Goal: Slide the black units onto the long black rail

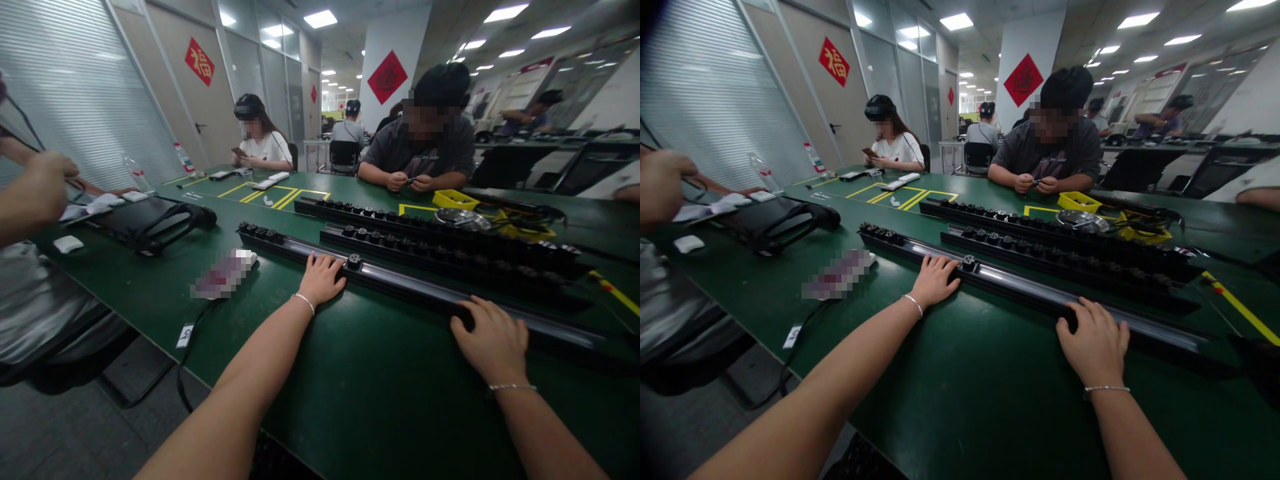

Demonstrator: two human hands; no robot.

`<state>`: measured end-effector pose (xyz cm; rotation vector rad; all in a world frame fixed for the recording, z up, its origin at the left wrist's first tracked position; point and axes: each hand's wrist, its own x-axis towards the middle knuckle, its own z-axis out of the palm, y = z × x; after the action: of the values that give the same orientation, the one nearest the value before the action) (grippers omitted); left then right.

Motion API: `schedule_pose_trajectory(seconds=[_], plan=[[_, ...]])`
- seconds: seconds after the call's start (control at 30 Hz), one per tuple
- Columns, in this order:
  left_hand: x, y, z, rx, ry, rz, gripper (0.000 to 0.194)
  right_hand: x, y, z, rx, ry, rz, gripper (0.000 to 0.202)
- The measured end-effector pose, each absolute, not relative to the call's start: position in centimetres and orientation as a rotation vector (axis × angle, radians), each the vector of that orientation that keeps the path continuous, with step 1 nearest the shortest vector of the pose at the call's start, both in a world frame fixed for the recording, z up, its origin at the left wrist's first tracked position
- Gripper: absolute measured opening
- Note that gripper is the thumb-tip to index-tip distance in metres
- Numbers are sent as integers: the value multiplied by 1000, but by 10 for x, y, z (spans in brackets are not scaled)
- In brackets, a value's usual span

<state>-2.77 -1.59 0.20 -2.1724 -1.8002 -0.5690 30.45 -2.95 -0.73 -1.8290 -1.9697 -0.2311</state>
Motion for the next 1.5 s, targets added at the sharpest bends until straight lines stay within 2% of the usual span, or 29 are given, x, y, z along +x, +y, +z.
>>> schedule_pose_trajectory(seconds=[0.77,1.5], plan=[[-29,-16,3,-2230,-1773,-561,42,300,-30,-7,-1879,-1965,-241,41],[5,-19,-2,-2209,-1796,-664,44,289,-34,-4,-1868,-1984,-209,42]])
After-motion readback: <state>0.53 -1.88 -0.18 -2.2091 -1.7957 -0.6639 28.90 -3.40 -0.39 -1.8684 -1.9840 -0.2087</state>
